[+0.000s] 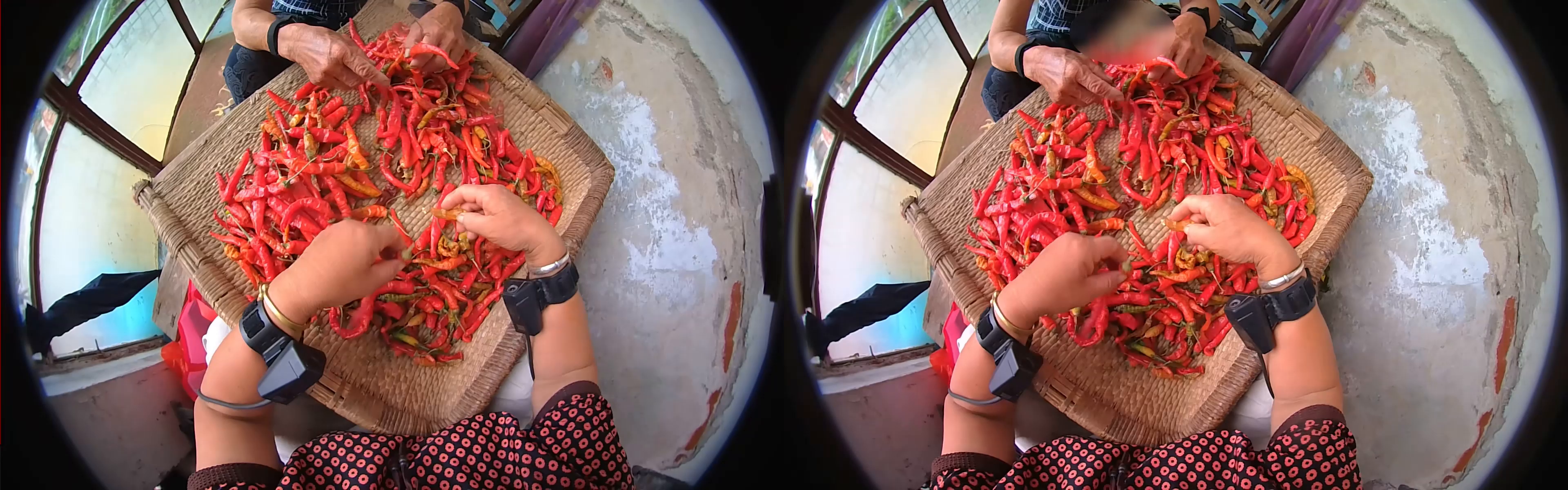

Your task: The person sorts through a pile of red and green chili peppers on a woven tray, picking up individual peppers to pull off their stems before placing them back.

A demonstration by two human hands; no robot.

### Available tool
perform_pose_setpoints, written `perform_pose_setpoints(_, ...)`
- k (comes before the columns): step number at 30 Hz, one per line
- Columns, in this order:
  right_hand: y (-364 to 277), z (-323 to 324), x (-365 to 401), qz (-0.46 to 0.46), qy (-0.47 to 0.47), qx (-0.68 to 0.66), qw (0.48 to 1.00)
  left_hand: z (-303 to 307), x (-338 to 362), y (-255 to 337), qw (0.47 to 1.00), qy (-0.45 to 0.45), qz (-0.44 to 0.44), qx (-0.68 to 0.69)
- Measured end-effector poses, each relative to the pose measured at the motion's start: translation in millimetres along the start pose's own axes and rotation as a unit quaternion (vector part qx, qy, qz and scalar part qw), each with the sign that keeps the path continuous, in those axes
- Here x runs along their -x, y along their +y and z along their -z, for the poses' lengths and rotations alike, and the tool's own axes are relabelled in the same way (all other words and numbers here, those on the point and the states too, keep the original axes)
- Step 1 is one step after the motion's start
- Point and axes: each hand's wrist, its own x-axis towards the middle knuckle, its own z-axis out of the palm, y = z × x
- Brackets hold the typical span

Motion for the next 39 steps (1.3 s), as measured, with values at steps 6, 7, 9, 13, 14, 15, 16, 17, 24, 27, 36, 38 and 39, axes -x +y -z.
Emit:
perform_pose_setpoints(6, -9.3, -12.1, -24.5, 0.139, 0.290, -0.183, 0.929, 0.8, -7.2, -0.6, 0.887, 0.066, 0.164, 0.427)
perform_pose_setpoints(7, -7.8, -12.5, -25.1, 0.140, 0.289, -0.183, 0.929, 4.3, -7.7, 1.7, 0.841, 0.077, 0.208, 0.493)
perform_pose_setpoints(9, -4.6, -16.0, -23.6, 0.102, 0.206, -0.064, 0.971, -1.6, -11.3, -5.2, 0.818, 0.108, 0.215, 0.523)
perform_pose_setpoints(13, -16.9, -37.8, -10.5, 0.067, 0.021, -0.112, 0.991, -5.6, -17.2, -11.9, 0.734, 0.175, 0.192, 0.627)
perform_pose_setpoints(14, -13.8, -40.7, -11.1, 0.067, 0.020, -0.112, 0.991, -6.3, -18.7, -11.0, 0.721, 0.195, 0.184, 0.639)
perform_pose_setpoints(15, -8.2, -44.0, -12.4, 0.044, -0.003, -0.152, 0.987, -6.9, -19.8, -10.1, 0.708, 0.214, 0.176, 0.650)
perform_pose_setpoints(16, -5.0, -45.3, -13.4, 0.022, -0.025, -0.191, 0.981, -7.7, -20.2, -9.5, 0.708, 0.213, 0.175, 0.650)
perform_pose_setpoints(17, -4.3, -42.3, -12.4, 0.022, -0.024, -0.192, 0.981, -8.8, -20.4, -8.7, 0.728, 0.203, 0.186, 0.628)
perform_pose_setpoints(24, -8.5, -7.3, -12.6, -0.054, 0.055, -0.175, 0.982, -19.6, -14.2, -13.7, 0.990, 0.074, 0.100, -0.060)
perform_pose_setpoints(27, -13.9, -10.0, -21.4, 0.085, 0.236, -0.347, 0.904, -22.9, -14.5, -10.9, 0.990, 0.069, 0.103, -0.064)
perform_pose_setpoints(36, 35.0, -30.5, -9.0, 0.078, 0.074, 0.395, 0.913, -29.6, -12.3, -8.9, 0.989, 0.009, 0.060, -0.137)
perform_pose_setpoints(38, 36.7, -30.1, -14.0, 0.053, 0.075, 0.424, 0.901, -31.3, -11.9, -9.2, 0.989, -0.021, 0.057, -0.138)
perform_pose_setpoints(39, 40.0, -32.8, -15.3, 0.056, 0.078, 0.426, 0.900, -31.3, -12.2, -8.9, 0.988, -0.017, 0.056, -0.140)
